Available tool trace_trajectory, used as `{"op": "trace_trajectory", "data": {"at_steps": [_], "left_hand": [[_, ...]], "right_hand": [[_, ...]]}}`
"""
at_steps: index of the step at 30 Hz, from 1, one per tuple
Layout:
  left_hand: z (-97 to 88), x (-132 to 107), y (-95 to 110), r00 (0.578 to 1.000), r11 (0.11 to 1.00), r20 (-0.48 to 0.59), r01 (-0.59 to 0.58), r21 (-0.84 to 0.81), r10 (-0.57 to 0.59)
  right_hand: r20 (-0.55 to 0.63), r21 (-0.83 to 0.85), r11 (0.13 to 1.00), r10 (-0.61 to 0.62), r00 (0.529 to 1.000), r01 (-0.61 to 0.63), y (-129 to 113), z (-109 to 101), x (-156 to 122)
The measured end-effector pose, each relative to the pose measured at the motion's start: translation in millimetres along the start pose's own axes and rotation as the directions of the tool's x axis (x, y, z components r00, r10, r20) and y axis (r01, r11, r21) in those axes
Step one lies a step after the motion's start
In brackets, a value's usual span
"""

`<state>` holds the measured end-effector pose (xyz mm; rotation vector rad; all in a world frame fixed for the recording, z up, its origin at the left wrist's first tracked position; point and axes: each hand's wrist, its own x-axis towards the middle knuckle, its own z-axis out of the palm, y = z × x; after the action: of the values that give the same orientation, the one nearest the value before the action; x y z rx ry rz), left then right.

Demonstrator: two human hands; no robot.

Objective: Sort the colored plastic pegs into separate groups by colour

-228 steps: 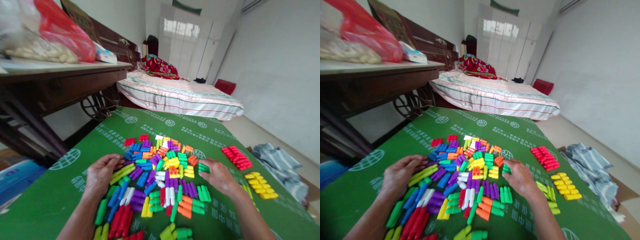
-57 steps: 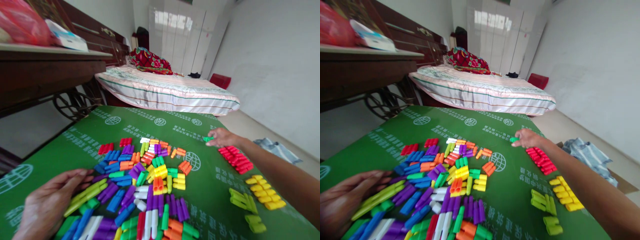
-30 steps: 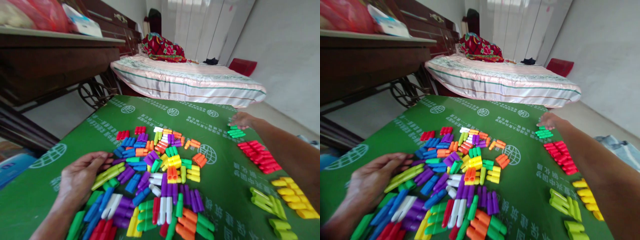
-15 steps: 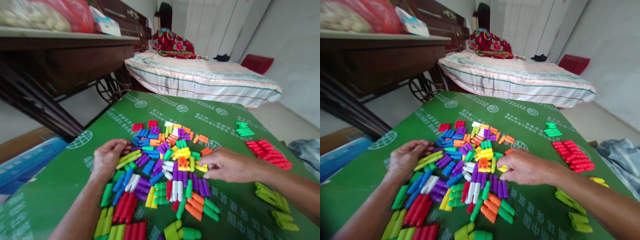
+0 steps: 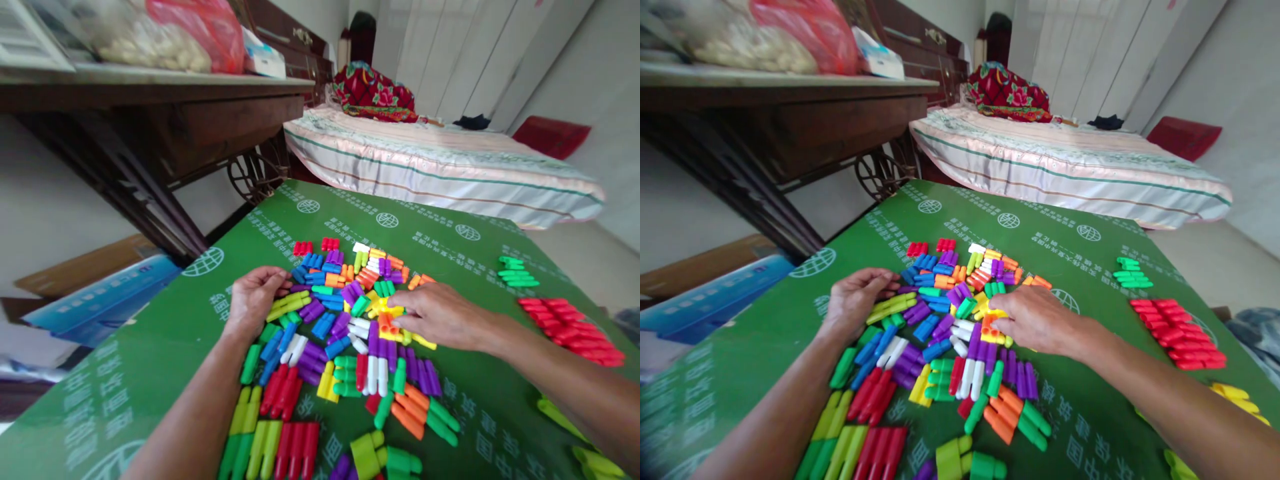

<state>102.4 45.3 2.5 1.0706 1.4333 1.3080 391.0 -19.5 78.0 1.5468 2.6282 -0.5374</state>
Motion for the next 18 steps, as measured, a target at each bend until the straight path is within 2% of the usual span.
{"op": "trace_trajectory", "data": {"at_steps": [4, 6, 10, 13, 16, 18], "left_hand": [[-0.3, 0, -2, 1.000, 1.000, 0.016, 0.001, -0.004, -0.001], [-0.7, 0, -4, 1.000, 1.000, 0.019, -0.004, -0.014, 0.005], [-1.5, 1, -6, 1.000, 1.000, 0.025, -0.012, -0.019, 0.012], [-1.8, 1, -6, 1.000, 1.000, 0.025, -0.016, -0.022, 0.017], [-1.9, 1, -5, 0.999, 0.999, 0.028, -0.023, -0.034, 0.024], [-1.8, 1, -5, 0.999, 0.999, 0.030, -0.027, -0.038, 0.028]], "right_hand": [[0.028, -0.006, 0.993, -0.120, 0.992, 0.120, -30, 2, 0], [0.062, -0.060, 0.984, -0.167, 0.984, 0.170, -50, 8, -2], [0.134, -0.208, 0.954, -0.189, 0.973, 0.215, -83, 28, 2], [0.163, -0.262, 0.939, -0.185, 0.969, 0.223, -94, 39, 8], [0.162, -0.182, 0.955, -0.207, 0.965, 0.236, -96, 40, 8], [0.150, -0.038, 0.969, -0.234, 0.961, 0.242, -94, 36, 5]]}}
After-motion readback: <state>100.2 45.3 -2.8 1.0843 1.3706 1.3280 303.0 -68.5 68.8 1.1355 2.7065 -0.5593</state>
